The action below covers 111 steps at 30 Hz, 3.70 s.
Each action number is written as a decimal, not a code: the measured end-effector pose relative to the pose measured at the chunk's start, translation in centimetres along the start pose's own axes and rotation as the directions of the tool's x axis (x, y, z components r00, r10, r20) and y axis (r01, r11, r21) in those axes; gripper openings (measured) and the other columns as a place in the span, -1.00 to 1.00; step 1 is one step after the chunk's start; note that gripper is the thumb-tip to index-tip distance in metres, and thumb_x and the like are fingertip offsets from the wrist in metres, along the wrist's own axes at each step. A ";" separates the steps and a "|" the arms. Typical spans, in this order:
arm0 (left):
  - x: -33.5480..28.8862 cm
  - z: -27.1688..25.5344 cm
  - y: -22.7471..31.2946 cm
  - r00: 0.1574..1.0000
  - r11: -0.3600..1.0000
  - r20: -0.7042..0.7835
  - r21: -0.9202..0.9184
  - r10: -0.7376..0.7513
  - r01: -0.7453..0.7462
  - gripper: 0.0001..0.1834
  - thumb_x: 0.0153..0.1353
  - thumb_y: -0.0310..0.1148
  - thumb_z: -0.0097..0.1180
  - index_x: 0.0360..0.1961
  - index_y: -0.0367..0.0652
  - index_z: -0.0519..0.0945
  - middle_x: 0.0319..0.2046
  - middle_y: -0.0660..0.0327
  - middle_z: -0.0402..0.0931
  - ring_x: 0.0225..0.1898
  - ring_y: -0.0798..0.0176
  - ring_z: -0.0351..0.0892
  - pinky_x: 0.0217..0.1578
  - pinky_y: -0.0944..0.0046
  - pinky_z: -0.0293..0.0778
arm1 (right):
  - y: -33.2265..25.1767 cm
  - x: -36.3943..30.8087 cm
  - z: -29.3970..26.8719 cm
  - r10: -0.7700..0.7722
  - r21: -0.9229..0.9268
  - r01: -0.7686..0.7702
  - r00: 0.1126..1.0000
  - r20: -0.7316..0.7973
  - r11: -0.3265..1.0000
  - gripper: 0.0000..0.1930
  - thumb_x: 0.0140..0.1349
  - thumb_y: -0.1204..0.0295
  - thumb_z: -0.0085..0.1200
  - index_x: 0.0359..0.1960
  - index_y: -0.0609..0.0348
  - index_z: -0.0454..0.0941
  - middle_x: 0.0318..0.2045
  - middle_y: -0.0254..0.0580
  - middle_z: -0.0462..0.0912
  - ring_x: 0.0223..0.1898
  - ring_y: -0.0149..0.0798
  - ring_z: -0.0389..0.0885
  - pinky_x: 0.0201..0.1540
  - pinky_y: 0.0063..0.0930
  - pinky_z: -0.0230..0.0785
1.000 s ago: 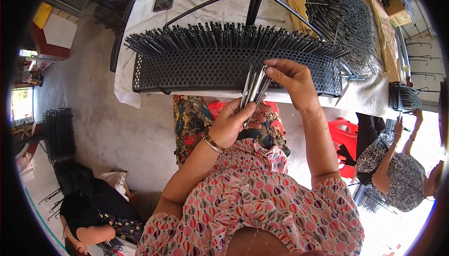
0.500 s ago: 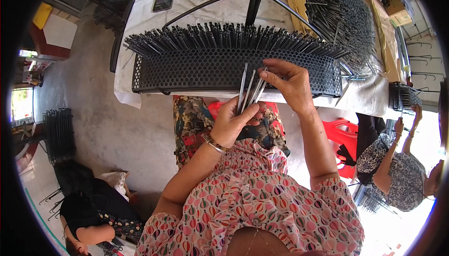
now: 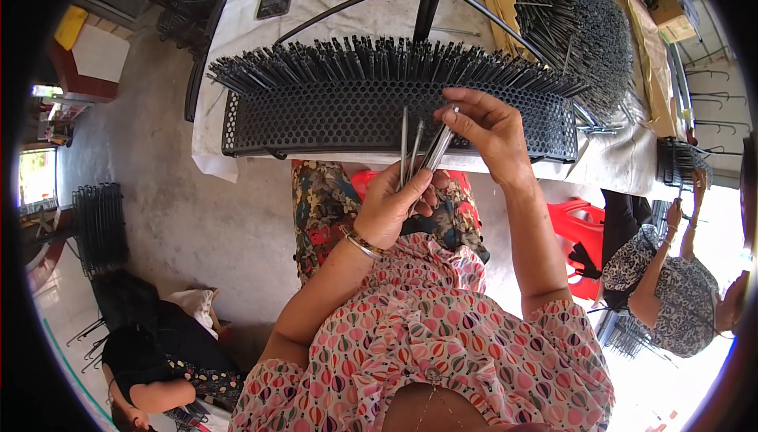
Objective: The person assembles industrial brushes by hand, inserting metal rods into a perforated base.
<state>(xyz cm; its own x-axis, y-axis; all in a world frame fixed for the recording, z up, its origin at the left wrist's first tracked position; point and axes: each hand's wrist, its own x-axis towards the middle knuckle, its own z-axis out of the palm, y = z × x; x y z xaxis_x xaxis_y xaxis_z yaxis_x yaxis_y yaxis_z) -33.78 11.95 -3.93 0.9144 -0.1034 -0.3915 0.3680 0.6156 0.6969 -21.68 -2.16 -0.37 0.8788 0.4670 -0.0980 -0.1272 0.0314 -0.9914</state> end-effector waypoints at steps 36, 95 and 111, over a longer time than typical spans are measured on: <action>-0.1 0.6 0.9 0.991 0.988 -0.129 -0.150 -0.035 0.015 -0.66 0.34 -0.18 -0.09 -0.06 -0.22 0.50 -0.27 0.20 0.56 -0.34 0.45 0.53 -0.34 0.40 0.48 | -4.1 -1.3 -0.7 -0.715 -0.767 0.482 0.698 0.045 0.423 -0.76 0.02 0.66 0.13 -0.21 0.33 0.57 -0.31 -0.06 0.66 -0.32 -0.31 0.64 -0.29 -0.60 0.46; 1.3 1.0 -0.1 0.978 0.977 0.017 0.044 -0.209 0.208 -0.71 0.36 -0.27 -0.15 -0.01 -0.17 0.44 -0.14 0.12 0.54 -0.19 0.31 0.57 -0.17 0.28 0.56 | -0.8 3.6 -4.0 -0.747 -0.752 0.438 0.656 -0.107 0.492 -0.64 0.07 0.58 0.18 -0.04 0.14 0.51 -0.40 -0.17 0.61 -0.44 -0.34 0.60 -0.38 -0.51 0.45; 1.1 1.6 -0.2 0.986 0.990 0.116 0.090 -0.118 0.108 -0.66 0.38 -0.23 -0.19 0.09 -0.12 0.39 -0.14 0.18 0.54 -0.28 0.43 0.52 -0.25 0.36 0.49 | -0.1 -1.7 -2.0 0.088 -0.146 -0.098 0.993 -0.073 0.984 -0.73 0.16 0.34 0.19 -0.26 0.34 0.58 -0.51 -0.27 0.63 -0.49 -0.56 0.51 -0.47 -0.66 0.35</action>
<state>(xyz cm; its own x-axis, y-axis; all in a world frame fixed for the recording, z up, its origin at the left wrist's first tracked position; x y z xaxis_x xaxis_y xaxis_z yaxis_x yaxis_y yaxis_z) -32.56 10.44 -3.51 0.8781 -0.2648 -0.3986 0.4779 0.5283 0.7018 -22.26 -4.73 -0.24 0.8955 0.4020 -0.1908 -0.1441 -0.1436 -0.9791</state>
